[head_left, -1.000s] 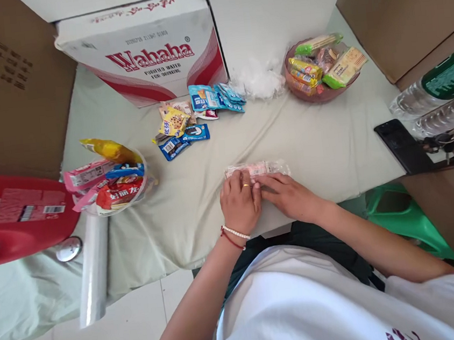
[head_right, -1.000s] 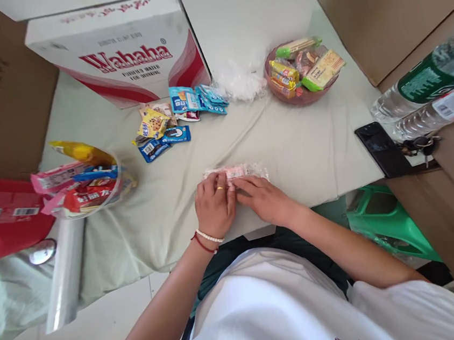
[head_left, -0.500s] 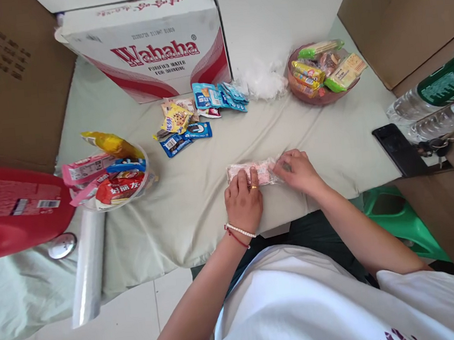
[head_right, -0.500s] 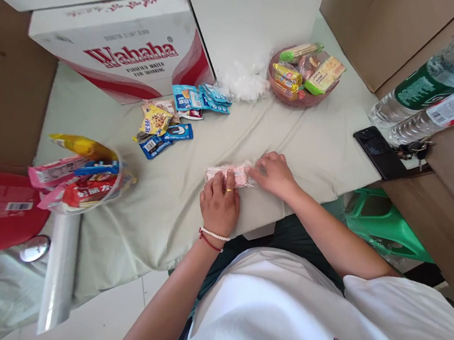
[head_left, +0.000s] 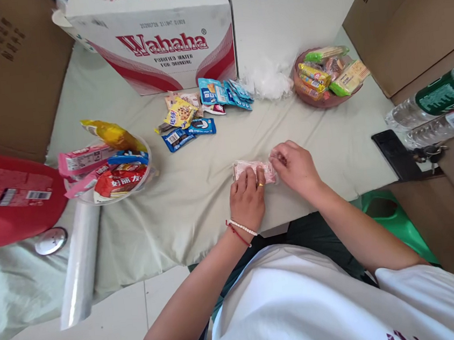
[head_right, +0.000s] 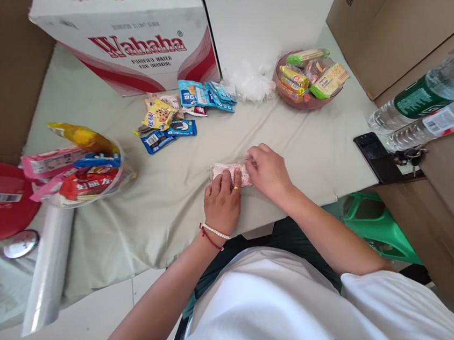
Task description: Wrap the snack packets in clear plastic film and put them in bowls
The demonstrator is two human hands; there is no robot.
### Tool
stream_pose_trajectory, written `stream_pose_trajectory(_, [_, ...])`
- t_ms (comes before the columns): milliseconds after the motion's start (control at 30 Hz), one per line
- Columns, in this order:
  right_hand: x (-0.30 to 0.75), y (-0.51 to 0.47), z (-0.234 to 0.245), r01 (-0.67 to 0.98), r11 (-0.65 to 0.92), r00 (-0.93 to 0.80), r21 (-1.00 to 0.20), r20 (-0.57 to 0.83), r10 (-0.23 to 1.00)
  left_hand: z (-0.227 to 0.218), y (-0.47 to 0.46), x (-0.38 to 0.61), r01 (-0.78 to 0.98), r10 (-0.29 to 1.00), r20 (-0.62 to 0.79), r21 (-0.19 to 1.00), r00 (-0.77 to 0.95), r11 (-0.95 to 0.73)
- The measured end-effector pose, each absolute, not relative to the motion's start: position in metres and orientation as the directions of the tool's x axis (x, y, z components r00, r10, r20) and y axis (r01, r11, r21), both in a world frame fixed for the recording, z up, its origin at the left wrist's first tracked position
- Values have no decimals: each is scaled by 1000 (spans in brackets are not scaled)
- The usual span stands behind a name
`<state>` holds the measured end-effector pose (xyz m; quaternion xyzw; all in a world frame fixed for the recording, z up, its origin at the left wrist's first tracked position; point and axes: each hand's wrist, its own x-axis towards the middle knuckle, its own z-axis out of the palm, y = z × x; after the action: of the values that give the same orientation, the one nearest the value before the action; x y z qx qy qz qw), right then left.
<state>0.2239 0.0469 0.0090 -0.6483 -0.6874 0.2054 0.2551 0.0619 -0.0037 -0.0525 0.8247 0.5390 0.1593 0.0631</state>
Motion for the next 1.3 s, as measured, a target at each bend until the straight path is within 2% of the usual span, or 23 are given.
stream_pose_trajectory(100, [195,57,18,890,134,-182,-436,-69,981,-51,-2,61,844,914,212,355,346,-402])
stream_pose_trajectory(167, [184,60,16,906,157,-231,-394,-147,962,-51,1,51,782,908,217,462,358,-418])
stream_pose_trajectory(233, [181,57,10,888,201,-272,-413,-121,955,-51,5,34,637,889,214,631,405,-442])
stream_pose_trajectory(300, [183,49,1,854,292,-338,-430,-34,940,-50,8,14,411,895,219,828,389,-382])
stream_pose_trajectory(367, [184,40,-8,844,387,-404,-373,34,914,-49,9,-4,167,949,205,954,241,-248])
stream_pose_trajectory(433, [182,34,-14,866,431,-433,-255,49,900,-47,10,-14,4,989,145,989,23,-145])
stream_pose_trajectory(500, [178,34,-16,895,418,-420,-156,22,907,-44,9,-18,-43,989,82,995,-119,-88])
stream_pose_trajectory(567, [177,40,-13,907,397,-402,-140,-11,915,-40,6,-18,-30,984,32,999,-173,-38])
stream_pose_trajectory(633, [182,46,-5,895,377,-388,-237,-3,922,-35,2,-17,-8,981,-1,1000,-193,-1])
stream_pose_trajectory(700, [192,50,5,817,338,-364,-467,36,931,-30,-3,-15,-9,979,-26,1000,-204,25])
stream_pose_trajectory(767, [204,49,13,606,223,-339,-764,5,941,-25,-6,-11,-105,984,-99,991,-147,84])
stream_pose_trajectory(833, [211,43,14,314,-4,-355,-949,-121,927,-23,-6,-1,-264,975,-221,940,5,215])
stream_pose_trajectory(900, [212,35,9,101,-211,-366,-972,-233,901,-24,-4,12,-362,943,-305,870,136,334])
stream_pose_trajectory(933, [210,29,4,38,-264,-341,-964,-261,903,-26,-2,21,-378,935,-323,856,146,354])
stream_pose_trajectory(1067, [200,5,-19,-53,-267,-132,-962,-258,957,-35,4,54,-301,950,-313,906,0,299])
stream_pose_trajectory(1200, [214,-11,-30,63,-145,16,-987,-144,989,-35,3,66,-158,964,-245,953,107,259])
stream_pose_trajectory(1300, [256,-1,-16,250,-110,116,-962,-83,990,-31,-4,43,105,987,-121,988,103,110])
